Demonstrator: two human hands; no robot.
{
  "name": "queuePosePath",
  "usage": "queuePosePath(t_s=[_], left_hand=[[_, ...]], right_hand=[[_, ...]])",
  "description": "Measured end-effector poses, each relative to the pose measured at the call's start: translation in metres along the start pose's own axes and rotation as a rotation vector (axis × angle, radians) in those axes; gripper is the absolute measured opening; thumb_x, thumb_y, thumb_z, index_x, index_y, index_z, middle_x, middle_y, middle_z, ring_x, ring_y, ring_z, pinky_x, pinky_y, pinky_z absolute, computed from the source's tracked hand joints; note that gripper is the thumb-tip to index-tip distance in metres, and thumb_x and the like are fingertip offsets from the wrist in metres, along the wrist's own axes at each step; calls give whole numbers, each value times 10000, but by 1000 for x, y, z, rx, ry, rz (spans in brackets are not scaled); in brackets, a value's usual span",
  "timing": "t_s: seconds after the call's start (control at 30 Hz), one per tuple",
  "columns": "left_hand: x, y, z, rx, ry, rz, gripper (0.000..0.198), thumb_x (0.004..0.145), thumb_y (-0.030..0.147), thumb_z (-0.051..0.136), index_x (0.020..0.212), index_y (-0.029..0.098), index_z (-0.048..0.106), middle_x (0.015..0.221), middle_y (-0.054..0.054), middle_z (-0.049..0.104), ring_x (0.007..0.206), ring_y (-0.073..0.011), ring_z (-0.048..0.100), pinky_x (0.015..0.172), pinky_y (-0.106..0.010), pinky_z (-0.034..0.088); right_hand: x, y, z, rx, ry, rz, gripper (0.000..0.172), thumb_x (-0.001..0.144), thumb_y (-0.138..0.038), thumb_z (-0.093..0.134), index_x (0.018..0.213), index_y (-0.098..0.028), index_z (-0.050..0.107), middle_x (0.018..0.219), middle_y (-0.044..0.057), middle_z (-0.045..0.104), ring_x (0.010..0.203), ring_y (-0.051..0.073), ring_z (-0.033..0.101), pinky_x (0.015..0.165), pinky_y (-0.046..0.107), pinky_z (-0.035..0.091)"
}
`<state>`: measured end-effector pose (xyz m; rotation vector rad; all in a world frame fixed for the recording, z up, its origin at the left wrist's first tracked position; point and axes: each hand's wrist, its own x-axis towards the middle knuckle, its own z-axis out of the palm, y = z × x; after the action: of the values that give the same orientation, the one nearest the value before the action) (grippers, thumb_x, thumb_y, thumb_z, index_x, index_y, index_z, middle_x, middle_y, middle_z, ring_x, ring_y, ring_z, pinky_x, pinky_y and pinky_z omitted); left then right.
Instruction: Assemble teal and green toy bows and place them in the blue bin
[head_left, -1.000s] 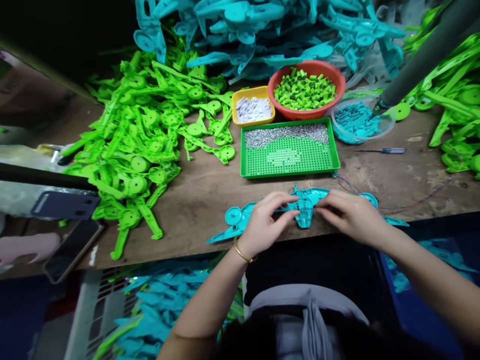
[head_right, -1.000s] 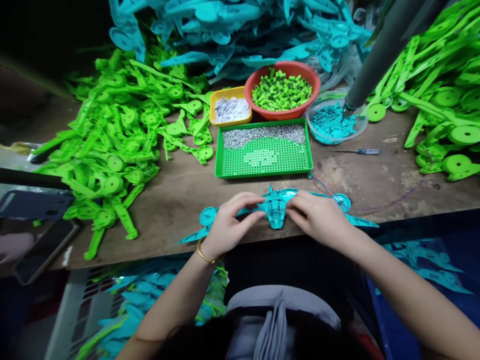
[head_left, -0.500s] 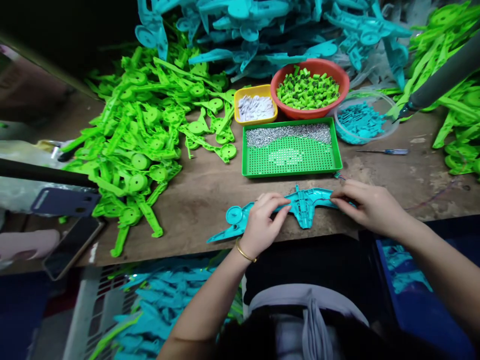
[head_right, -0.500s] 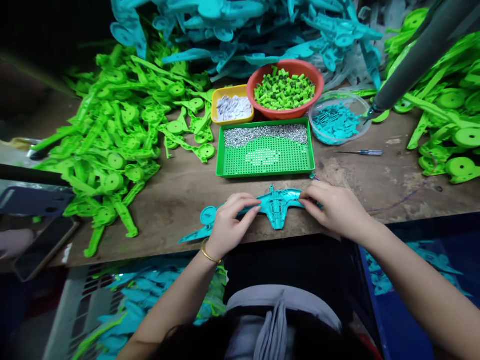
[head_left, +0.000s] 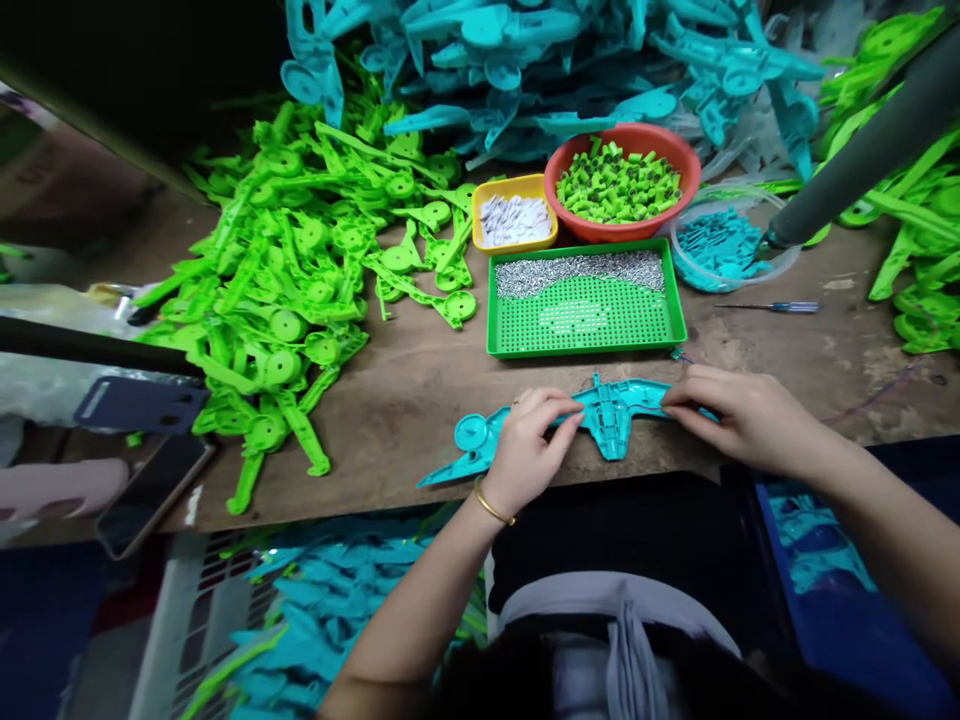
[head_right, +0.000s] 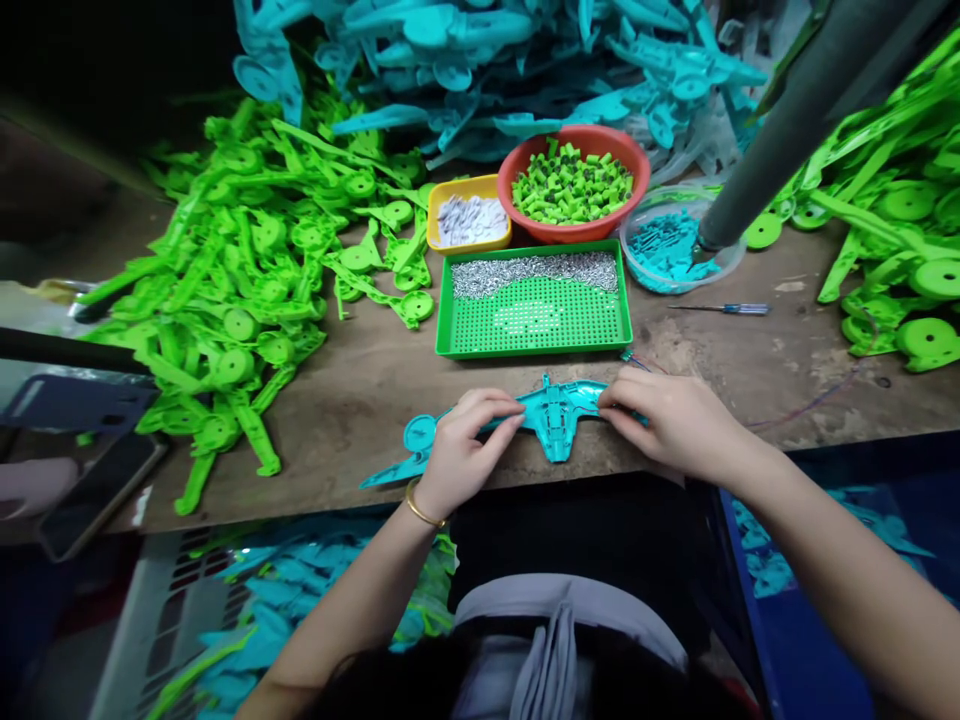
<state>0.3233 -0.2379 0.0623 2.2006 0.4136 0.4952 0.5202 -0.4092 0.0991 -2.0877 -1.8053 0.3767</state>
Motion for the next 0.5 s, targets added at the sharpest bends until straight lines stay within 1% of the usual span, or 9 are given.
queuePosePath(t_s=[0.13, 0.23, 0.3, 0.4, 0.5], left_hand=[[2, 3, 1, -14, -1, 5, 113, 871, 207, 550, 894, 189, 659, 920, -64, 645, 894, -187, 595, 814, -356, 480], [3, 3, 2, -8, -14, 9, 114, 871, 202, 547, 897, 190, 658, 908, -59, 648, 886, -184, 592, 808, -351, 480], [4, 3, 2, 14, -31, 10, 114, 871, 204, 548, 897, 192, 658, 909, -57, 646, 883, -186, 588, 803, -354, 476], [5, 1, 3, 75, -64, 19, 107, 866, 211, 555, 887, 194, 658, 931, -60, 631, 908, -196, 572, 830, -373, 461], [6, 0, 4, 115, -106, 28, 84, 840, 229, 594, 875, 187, 657, 967, -72, 590, 960, -211, 539, 866, -387, 449]], right_hand=[[3, 0, -1, 29, -69, -32, 180, 915, -282, 431, 919, -209, 595, 844, 14, 623, 805, 138, 610, 670, 243, 432], [7, 0, 4, 54, -85, -25, 180, 915, -295, 438, 923, -216, 600, 858, 5, 630, 809, 131, 610, 679, 240, 426], [11, 0, 8, -13, -97, 28, 184, 913, -296, 439, 908, -218, 605, 877, 4, 640, 822, 140, 614, 662, 242, 415], [16, -1, 14, -181, -141, 134, 185, 904, -297, 445, 870, -213, 606, 889, 7, 654, 825, 163, 622, 614, 249, 387], [23, -7, 16, -277, -191, 168, 204, 907, -304, 432, 851, -206, 603, 881, 8, 661, 822, 172, 632, 593, 255, 366]])
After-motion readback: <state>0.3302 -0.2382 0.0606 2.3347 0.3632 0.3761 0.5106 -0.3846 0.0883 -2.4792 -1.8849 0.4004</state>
